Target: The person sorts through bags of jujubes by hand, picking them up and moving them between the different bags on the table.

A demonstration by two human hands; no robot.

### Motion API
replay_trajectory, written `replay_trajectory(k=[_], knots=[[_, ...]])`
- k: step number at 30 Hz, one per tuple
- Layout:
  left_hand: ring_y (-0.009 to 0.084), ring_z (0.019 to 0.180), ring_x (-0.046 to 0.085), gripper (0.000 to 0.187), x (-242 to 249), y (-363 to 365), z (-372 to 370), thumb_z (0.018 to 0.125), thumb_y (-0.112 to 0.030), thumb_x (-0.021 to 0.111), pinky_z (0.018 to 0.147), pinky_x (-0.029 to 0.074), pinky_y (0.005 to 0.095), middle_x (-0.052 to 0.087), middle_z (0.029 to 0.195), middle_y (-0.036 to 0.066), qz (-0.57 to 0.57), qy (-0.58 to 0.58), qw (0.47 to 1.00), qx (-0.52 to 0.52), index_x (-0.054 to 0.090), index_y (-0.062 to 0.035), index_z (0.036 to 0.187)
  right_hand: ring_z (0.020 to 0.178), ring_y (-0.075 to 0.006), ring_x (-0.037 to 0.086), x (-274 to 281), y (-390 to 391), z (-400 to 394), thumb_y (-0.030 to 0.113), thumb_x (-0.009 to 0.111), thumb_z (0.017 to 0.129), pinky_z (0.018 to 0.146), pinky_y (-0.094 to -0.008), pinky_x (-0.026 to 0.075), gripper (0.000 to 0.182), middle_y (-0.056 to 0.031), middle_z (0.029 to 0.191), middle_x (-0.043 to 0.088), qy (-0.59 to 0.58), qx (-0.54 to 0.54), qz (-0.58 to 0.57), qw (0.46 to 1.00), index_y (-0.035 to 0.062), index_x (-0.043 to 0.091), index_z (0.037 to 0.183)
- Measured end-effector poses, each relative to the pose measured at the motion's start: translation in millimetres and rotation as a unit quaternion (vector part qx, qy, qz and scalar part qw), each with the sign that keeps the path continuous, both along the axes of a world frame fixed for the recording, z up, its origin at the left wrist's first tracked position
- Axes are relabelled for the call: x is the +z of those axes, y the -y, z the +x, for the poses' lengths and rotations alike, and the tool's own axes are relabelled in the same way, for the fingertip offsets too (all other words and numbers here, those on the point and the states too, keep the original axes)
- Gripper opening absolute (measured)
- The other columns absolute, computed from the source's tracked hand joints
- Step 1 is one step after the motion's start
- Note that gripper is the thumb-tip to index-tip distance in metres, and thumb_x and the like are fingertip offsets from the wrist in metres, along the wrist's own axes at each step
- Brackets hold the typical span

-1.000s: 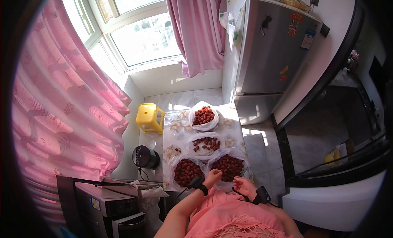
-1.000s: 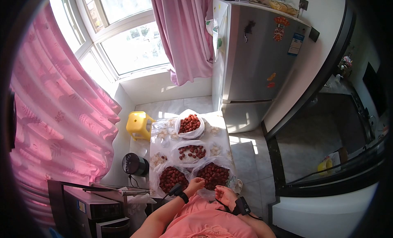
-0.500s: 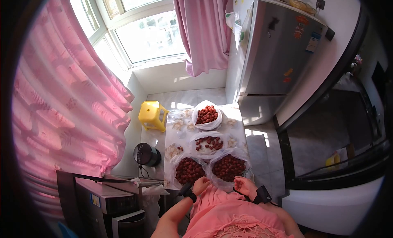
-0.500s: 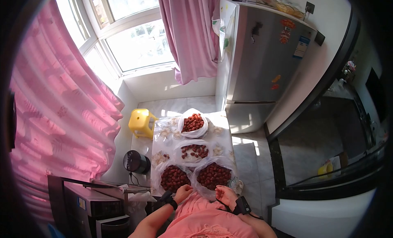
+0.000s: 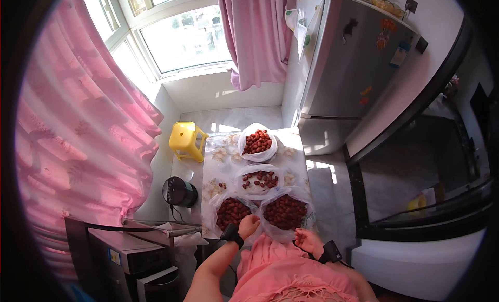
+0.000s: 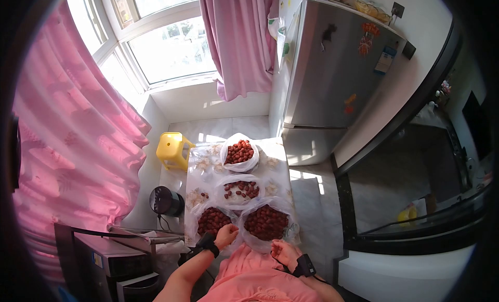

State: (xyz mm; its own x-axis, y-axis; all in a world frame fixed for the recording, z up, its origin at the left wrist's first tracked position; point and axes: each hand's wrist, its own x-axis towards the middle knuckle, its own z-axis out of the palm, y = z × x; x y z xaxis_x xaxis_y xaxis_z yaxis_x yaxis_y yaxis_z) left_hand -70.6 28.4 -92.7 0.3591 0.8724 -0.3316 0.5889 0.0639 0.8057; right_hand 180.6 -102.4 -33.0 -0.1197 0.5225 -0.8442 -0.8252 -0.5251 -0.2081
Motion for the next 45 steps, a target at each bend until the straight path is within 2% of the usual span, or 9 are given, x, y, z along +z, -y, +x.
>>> replay_trajectory(k=[14,26,29,32,35,36,40,41,45], knots=[[0.0280,0.077,0.058,0.019,-4.3,-65.8,45.8,0.071,-0.016,0.059,0.070,0.046,0.0367,0.059,0.081,0.015,0.040,-0.085,0.995,0.038,0.060,-0.0019,0.083,0.066,-0.0163,0.055,-4.7,-19.8,52.4,0.007,0.056,0.079,0.060,-0.0322,0.046,0.013,-0.0051,0.076,0.058,-0.009,0.042,-0.040,0.998,0.0071,0.055,0.092],[0.0307,0.078,0.057,0.018,-65.0,-122.1,83.5,0.072,-0.013,0.056,0.072,0.046,0.0372,0.057,0.086,0.016,0.044,-0.158,0.980,0.114,0.059,-0.0031,0.087,0.067,-0.0176,0.053,-36.9,-19.1,94.1,0.006,0.055,0.079,0.061,-0.0321,0.045,0.009,-0.0075,0.077,0.057,-0.040,0.013,-0.120,0.992,0.0068,0.054,0.088],[0.0326,0.086,0.053,0.022,-61.7,-134.4,98.9,0.070,-0.009,0.058,0.075,0.044,0.0378,0.054,0.093,0.017,0.037,-0.156,0.978,0.130,0.056,-0.0038,0.091,0.067,-0.0175,0.053,-37.4,-22.8,105.5,0.006,0.055,0.079,0.061,-0.0321,0.045,0.008,-0.0074,0.076,0.057,-0.054,0.004,-0.134,0.989,0.0068,0.055,0.087],[0.0340,0.095,0.048,0.033,-73.8,-153.6,108.2,0.066,-0.007,0.060,0.080,0.040,0.0421,0.050,0.100,0.017,0.126,-0.190,0.968,0.105,0.053,-0.0063,0.098,0.066,-0.0178,0.053,-44.1,-23.6,117.2,0.006,0.056,0.079,0.061,-0.0325,0.045,0.008,-0.0075,0.077,0.057,-0.053,-0.016,-0.135,0.989,0.0065,0.055,0.087],[0.0350,0.092,0.048,0.038,-98.5,-165.8,118.5,0.064,-0.010,0.062,0.080,0.040,0.0437,0.050,0.099,0.017,0.128,-0.242,0.953,0.128,0.052,-0.0080,0.101,0.066,-0.0175,0.053,-60.4,-11.8,126.6,0.005,0.056,0.078,0.061,-0.0333,0.045,0.010,-0.0074,0.077,0.057,-0.064,-0.048,-0.155,0.985,0.0065,0.055,0.088],[0.0371,0.091,0.048,0.043,-105.5,-170.3,118.6,0.063,-0.015,0.065,0.080,0.040,0.0442,0.049,0.099,0.019,0.081,-0.297,0.948,0.076,0.051,-0.0084,0.103,0.069,-0.0188,0.051,-63.3,-9.9,128.1,0.005,0.055,0.079,0.064,-0.0312,0.044,0.005,-0.0072,0.076,0.055,-0.065,-0.050,-0.173,0.982,0.0058,0.054,0.084],[0.0382,0.096,0.048,0.051,-97.9,-178.6,136.9,0.063,-0.021,0.067,0.083,0.040,0.0440,0.048,0.105,0.023,-0.004,-0.356,0.932,0.071,0.049,-0.0066,0.107,0.074,-0.0202,0.052,-86.7,6.5,142.8,0.008,0.050,0.082,0.068,-0.0324,0.045,0.005,-0.0085,0.079,0.055,-0.126,-0.064,-0.174,0.975,0.0032,0.052,0.081],[0.0390,0.098,0.046,0.053,-123.4,-176.0,127.6,0.062,-0.018,0.067,0.086,0.040,0.0433,0.045,0.107,0.025,0.031,-0.321,0.945,0.062,0.047,-0.0066,0.110,0.074,-0.0201,0.052,-87.9,3.5,147.8,0.009,0.051,0.082,0.069,-0.0322,0.045,0.005,-0.0085,0.080,0.055,-0.121,-0.059,-0.167,0.977,0.0036,0.052,0.082],[0.0419,0.106,0.040,0.055,-122.4,-173.3,134.8,0.063,-0.009,0.063,0.091,0.037,0.0430,0.038,0.117,0.025,0.063,-0.234,0.965,0.105,0.044,-0.0059,0.114,0.077,-0.0195,0.054,-83.7,-8.4,159.6,0.012,0.054,0.080,0.072,-0.0313,0.045,0.008,-0.0085,0.081,0.057,-0.101,-0.036,-0.139,0.984,0.0050,0.054,0.084]])
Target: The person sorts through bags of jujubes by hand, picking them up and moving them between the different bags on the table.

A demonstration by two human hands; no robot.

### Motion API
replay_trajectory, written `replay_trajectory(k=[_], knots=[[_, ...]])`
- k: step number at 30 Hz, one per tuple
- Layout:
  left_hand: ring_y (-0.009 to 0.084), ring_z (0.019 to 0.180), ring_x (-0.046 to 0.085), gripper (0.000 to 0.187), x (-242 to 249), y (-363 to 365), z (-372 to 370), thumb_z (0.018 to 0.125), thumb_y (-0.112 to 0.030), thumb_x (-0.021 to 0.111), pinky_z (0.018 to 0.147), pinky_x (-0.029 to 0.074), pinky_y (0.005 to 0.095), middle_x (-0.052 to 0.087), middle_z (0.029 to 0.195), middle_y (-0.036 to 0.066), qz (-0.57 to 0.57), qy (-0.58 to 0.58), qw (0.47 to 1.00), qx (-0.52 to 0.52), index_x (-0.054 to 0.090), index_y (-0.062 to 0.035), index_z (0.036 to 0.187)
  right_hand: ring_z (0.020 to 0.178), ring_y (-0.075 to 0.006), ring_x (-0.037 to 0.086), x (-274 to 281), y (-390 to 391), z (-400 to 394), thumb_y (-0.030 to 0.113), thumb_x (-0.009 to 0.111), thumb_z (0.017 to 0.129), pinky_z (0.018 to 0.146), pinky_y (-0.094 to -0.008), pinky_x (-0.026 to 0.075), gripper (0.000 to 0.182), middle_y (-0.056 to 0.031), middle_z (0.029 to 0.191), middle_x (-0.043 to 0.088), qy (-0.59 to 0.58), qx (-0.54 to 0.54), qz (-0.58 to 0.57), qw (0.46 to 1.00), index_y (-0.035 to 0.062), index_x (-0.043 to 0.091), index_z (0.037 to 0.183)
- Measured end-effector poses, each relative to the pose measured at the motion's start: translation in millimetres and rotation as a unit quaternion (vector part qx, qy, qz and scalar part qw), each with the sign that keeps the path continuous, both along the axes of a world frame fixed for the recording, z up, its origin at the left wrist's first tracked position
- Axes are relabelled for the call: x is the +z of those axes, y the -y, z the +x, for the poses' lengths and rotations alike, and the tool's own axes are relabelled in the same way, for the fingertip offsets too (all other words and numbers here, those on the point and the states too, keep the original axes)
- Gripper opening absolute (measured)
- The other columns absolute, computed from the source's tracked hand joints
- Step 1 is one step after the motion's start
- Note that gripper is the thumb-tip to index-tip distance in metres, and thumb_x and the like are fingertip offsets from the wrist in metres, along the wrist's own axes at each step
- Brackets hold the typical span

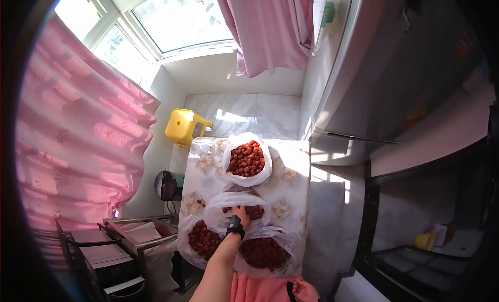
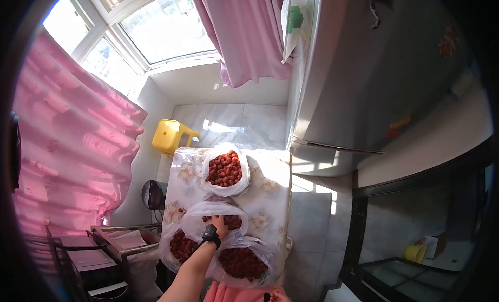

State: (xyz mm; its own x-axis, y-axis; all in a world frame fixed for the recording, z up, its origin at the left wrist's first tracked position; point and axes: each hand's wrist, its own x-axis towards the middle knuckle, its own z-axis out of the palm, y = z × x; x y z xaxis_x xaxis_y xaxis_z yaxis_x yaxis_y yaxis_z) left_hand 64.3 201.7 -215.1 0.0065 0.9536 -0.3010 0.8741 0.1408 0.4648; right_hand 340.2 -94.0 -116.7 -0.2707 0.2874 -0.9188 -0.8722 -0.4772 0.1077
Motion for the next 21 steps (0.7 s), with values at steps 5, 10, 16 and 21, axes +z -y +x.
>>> replay_trajectory(k=[5,10,16,21], knots=[[0.0401,0.097,0.047,0.048,-2.8,0.4,-4.1,0.062,-0.007,0.060,0.083,0.041,0.0424,0.045,0.107,0.024,0.013,0.035,0.999,0.039,0.049,-0.0043,0.108,0.079,-0.0187,0.056,16.2,-9.1,-9.6,0.015,0.057,0.078,0.075,-0.0303,0.044,0.012,-0.0085,0.082,0.060,0.013,0.028,0.036,0.999,0.0069,0.057,0.088],[0.0278,0.082,0.053,0.032,18.6,5.2,-7.4,0.058,-0.012,0.063,0.075,0.044,0.0360,0.052,0.091,0.016,-0.019,0.182,0.975,0.123,0.056,-0.0028,0.088,0.082,-0.0180,0.058,37.0,-21.7,-28.0,0.018,0.061,0.076,0.079,-0.0292,0.044,0.017,-0.0085,0.084,0.062,0.028,0.057,0.083,0.995,0.0087,0.059,0.091],[0.0078,0.063,0.053,0.029,142.2,66.9,10.6,0.068,-0.007,0.064,0.055,0.043,0.0210,0.051,0.077,0.001,-0.180,0.413,0.892,0.033,0.052,-0.0059,0.094,0.069,-0.0142,0.055,51.2,-59.4,-63.0,0.017,0.057,0.080,0.061,-0.0264,0.045,0.014,-0.0029,0.077,0.060,0.066,0.034,0.118,0.990,0.0086,0.060,0.091],[0.0044,0.072,0.047,0.027,220.6,128.5,4.8,0.076,-0.003,0.061,0.061,0.039,0.0177,0.047,0.081,-0.004,-0.400,0.581,0.701,-0.103,0.048,-0.0085,0.099,0.079,-0.0173,0.056,93.0,-86.0,-97.2,0.020,0.050,0.086,0.069,-0.0300,0.047,0.017,-0.0052,0.086,0.059,0.083,0.107,0.218,0.966,0.0073,0.057,0.095]])
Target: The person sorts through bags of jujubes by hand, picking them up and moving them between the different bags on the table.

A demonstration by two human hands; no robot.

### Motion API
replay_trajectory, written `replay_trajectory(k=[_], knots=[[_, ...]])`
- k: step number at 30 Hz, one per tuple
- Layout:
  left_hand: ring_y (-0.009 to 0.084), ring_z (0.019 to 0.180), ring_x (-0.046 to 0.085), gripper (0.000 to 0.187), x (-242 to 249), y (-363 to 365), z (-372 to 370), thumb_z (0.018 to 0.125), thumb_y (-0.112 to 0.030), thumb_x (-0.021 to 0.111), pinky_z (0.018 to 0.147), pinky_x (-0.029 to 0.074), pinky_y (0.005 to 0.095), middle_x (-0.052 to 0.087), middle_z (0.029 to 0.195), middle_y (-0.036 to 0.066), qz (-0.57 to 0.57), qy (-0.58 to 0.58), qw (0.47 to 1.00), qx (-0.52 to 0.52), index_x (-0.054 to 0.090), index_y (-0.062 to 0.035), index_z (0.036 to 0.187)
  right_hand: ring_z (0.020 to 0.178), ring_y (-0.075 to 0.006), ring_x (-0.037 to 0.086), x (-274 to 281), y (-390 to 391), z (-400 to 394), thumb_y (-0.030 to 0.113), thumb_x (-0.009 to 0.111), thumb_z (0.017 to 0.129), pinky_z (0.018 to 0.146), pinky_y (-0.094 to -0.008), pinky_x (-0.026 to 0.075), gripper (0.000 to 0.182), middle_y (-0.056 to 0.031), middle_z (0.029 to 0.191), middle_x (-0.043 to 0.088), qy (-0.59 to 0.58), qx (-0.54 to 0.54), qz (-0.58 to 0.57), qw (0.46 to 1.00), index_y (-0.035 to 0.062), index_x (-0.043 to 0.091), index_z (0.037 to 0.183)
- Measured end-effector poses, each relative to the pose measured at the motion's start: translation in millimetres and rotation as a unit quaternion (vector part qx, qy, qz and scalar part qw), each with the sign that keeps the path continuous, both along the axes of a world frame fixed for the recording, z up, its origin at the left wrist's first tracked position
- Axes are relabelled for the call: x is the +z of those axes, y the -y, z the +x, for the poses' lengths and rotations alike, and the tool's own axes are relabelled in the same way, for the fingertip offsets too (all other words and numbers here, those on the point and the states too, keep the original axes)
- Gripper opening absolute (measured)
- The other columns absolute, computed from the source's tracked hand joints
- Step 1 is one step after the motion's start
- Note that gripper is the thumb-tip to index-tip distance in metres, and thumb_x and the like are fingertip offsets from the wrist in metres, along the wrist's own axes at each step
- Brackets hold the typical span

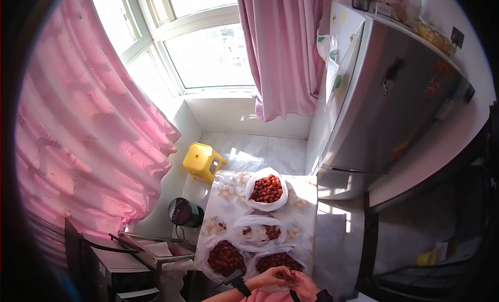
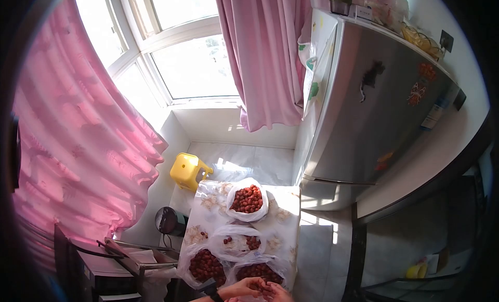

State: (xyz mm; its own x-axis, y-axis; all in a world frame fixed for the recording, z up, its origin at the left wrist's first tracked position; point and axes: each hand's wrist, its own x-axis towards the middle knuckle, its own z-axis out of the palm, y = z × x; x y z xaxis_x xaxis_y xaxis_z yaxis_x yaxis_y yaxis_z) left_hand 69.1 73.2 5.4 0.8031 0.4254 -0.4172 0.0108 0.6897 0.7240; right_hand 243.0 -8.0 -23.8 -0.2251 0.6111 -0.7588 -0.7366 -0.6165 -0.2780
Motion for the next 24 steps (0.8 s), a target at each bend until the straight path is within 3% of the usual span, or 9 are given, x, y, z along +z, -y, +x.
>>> replay_trajectory(k=[2,6,8,13,16,19,22,24], knots=[[0.0039,0.074,0.046,0.027,18.4,12.2,-9.0,0.076,-0.003,0.060,0.062,0.038,0.0174,0.047,0.081,-0.004,0.005,0.020,1.000,-0.020,0.048,-0.0087,0.099,0.078,-0.0168,0.055,-1.6,6.7,-17.2,0.023,0.043,0.090,0.069,-0.0295,0.046,0.020,-0.0049,0.092,0.057,-0.018,0.015,0.080,0.997,0.0075,0.052,0.100],[0.0035,0.078,0.045,0.026,30.9,35.0,-30.1,0.076,-0.001,0.058,0.065,0.039,0.0183,0.047,0.084,-0.005,0.024,0.065,0.997,-0.043,0.047,-0.0078,0.098,0.077,-0.0155,0.055,1.9,15.9,-37.2,0.019,0.046,0.088,0.067,-0.0265,0.046,0.018,-0.0042,0.089,0.056,-0.057,0.032,0.109,0.992,0.0072,0.052,0.099],[0.0036,0.079,0.045,0.026,36.5,40.7,-40.3,0.075,0.000,0.057,0.067,0.039,0.0190,0.047,0.086,-0.005,0.020,0.076,0.996,-0.051,0.047,-0.0074,0.098,0.080,-0.0222,0.052,-1.7,17.1,-42.1,0.013,0.042,0.087,0.075,-0.0345,0.045,0.015,-0.0098,0.087,0.054,-0.165,0.088,0.073,0.980,0.0023,0.048,0.079],[0.0051,0.082,0.046,0.030,66.6,51.1,-66.6,0.075,0.001,0.053,0.074,0.042,0.0224,0.048,0.089,-0.003,0.038,0.048,0.998,-0.022,0.048,-0.0064,0.104,0.087,-0.0225,0.051,17.8,25.6,-57.4,0.017,0.037,0.089,0.083,-0.0377,0.042,0.020,-0.0102,0.091,0.052,-0.103,0.087,0.102,0.986,0.0032,0.045,0.077],[0.0062,0.085,0.048,0.030,49.5,59.2,-79.0,0.076,0.001,0.052,0.076,0.043,0.0232,0.049,0.091,-0.002,0.000,0.085,0.996,0.015,0.048,-0.0060,0.105,0.089,-0.0211,0.049,23.5,28.6,-70.1,0.017,0.037,0.089,0.086,-0.0384,0.040,0.019,-0.0087,0.089,0.050,-0.125,0.073,0.120,0.982,0.0037,0.045,0.077],[0.0080,0.094,0.045,0.026,43.7,66.5,-83.3,0.080,-0.006,0.055,0.078,0.041,0.0236,0.048,0.098,0.000,-0.012,0.022,1.000,0.002,0.047,-0.0064,0.105,0.088,-0.0196,0.049,33.5,34.7,-81.6,0.017,0.034,0.091,0.084,-0.0365,0.041,0.020,-0.0060,0.092,0.049,-0.128,0.045,0.144,0.980,0.0046,0.048,0.083],[0.0064,0.081,0.047,0.024,34.2,69.1,-86.7,0.081,-0.012,0.057,0.069,0.040,0.0210,0.050,0.093,-0.002,0.098,-0.025,0.995,-0.020,0.047,-0.0079,0.102,0.090,-0.0174,0.050,3.9,44.5,-82.6,0.017,0.039,0.090,0.084,-0.0397,0.042,0.016,-0.0039,0.091,0.050,-0.133,0.034,0.158,0.978,0.0052,0.050,0.087],[0.0046,0.075,0.046,0.024,37.7,69.5,-87.3,0.082,-0.019,0.059,0.062,0.037,0.0195,0.052,0.086,-0.003,0.162,-0.061,0.985,-0.012,0.047,-0.0084,0.100,0.088,-0.0192,0.053,21.6,47.9,-94.7,0.019,0.041,0.089,0.081,-0.0361,0.043,0.019,-0.0067,0.094,0.053,-0.075,0.012,0.113,0.991,0.0033,0.051,0.092]])
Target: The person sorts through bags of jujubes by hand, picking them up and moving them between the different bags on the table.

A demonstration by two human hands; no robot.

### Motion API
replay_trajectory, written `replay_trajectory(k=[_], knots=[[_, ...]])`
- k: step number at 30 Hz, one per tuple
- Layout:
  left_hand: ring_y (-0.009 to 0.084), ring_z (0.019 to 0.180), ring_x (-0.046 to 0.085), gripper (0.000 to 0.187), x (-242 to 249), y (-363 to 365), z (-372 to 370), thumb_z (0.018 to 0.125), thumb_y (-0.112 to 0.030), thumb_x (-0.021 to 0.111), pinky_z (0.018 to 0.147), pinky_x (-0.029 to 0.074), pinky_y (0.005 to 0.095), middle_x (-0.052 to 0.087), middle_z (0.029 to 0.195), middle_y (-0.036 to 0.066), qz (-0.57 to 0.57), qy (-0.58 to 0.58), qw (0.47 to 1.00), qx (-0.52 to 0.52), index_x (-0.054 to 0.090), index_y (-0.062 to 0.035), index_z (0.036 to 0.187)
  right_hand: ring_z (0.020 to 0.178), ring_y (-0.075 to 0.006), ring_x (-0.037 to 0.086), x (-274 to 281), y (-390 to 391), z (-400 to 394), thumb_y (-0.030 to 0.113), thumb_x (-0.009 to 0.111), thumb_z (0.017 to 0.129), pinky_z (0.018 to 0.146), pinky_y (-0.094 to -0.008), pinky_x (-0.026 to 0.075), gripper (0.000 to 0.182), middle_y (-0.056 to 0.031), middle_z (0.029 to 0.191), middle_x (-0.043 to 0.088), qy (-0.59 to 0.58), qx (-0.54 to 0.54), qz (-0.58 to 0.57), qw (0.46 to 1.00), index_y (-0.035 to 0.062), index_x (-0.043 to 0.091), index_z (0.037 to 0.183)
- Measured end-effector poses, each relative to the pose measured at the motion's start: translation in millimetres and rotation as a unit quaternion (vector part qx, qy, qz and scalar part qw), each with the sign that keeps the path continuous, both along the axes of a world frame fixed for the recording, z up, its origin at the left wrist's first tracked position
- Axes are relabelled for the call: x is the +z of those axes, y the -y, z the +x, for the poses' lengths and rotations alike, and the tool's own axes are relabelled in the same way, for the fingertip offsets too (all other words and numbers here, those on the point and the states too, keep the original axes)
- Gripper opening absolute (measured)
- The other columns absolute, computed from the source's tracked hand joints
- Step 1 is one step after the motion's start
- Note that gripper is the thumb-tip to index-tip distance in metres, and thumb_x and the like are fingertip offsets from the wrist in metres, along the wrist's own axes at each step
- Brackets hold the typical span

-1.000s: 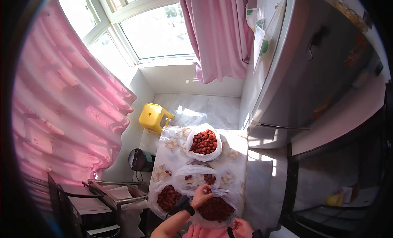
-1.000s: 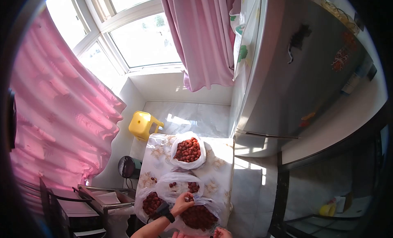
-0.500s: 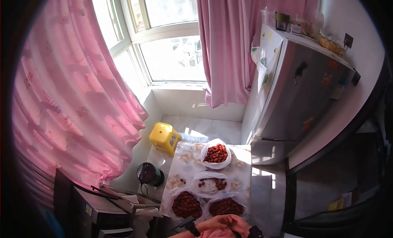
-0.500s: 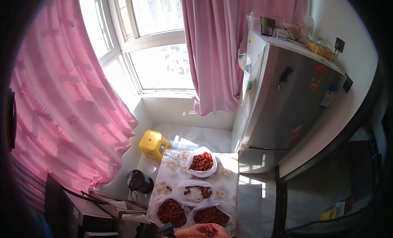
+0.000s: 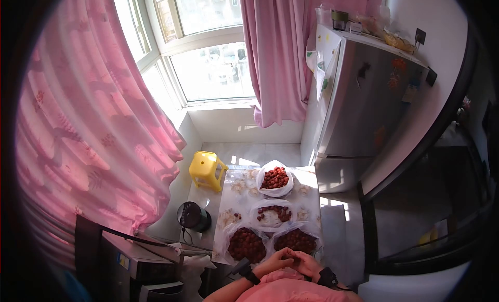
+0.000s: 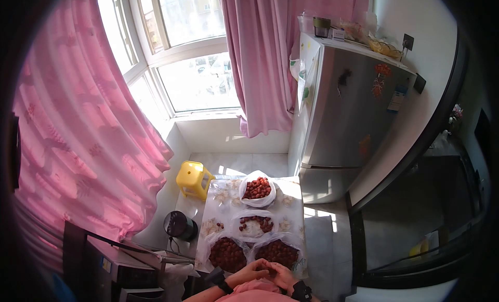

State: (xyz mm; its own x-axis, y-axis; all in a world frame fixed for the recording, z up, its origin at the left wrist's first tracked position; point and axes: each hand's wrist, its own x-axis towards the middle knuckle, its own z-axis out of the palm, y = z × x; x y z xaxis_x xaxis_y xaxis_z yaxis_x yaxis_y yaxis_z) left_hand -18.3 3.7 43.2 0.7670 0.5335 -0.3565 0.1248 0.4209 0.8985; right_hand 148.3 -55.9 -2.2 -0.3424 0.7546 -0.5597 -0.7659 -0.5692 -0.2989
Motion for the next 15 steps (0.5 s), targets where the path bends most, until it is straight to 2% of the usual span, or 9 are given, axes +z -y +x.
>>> replay_trajectory(k=[4,7,10,15], knots=[[0.0107,0.075,0.053,0.024,16.6,3.6,-1.5,0.081,-0.019,0.058,0.064,0.043,0.0241,0.057,0.084,0.003,0.060,-0.073,0.995,0.017,0.050,-0.0035,0.099,0.085,-0.0176,0.056,15.1,7.0,-3.7,0.022,0.046,0.089,0.075,-0.0329,0.046,0.020,-0.0051,0.094,0.056,-0.011,0.016,-0.009,1.000,0.0065,0.052,0.100],[0.0107,0.072,0.054,0.024,27.1,5.9,-4.4,0.082,-0.020,0.058,0.064,0.043,0.0242,0.058,0.082,0.004,0.074,-0.049,0.996,0.018,0.052,-0.0026,0.097,0.081,-0.0150,0.056,11.5,12.7,-5.6,0.023,0.050,0.088,0.073,-0.0321,0.047,0.017,-0.0029,0.090,0.057,0.031,0.016,0.004,0.999,0.0082,0.054,0.094],[0.0103,0.070,0.055,0.022,9.7,6.0,-5.4,0.082,-0.020,0.057,0.064,0.044,0.0246,0.059,0.080,0.005,0.104,-0.062,0.992,0.026,0.055,-0.0018,0.095,0.077,-0.0149,0.056,25.0,12.8,-10.1,0.023,0.053,0.086,0.070,-0.0296,0.048,0.016,-0.0023,0.086,0.057,0.047,0.013,0.011,0.999,0.0081,0.054,0.093],[0.0098,0.069,0.055,0.022,26.9,9.8,-13.9,0.079,-0.018,0.061,0.063,0.044,0.0247,0.060,0.079,0.004,0.170,-0.098,0.978,0.075,0.057,-0.0024,0.095,0.074,-0.0163,0.057,12.7,17.1,-7.6,0.018,0.053,0.086,0.067,-0.0298,0.048,0.016,-0.0046,0.083,0.058,0.039,0.036,0.012,0.999,0.0073,0.053,0.097]])
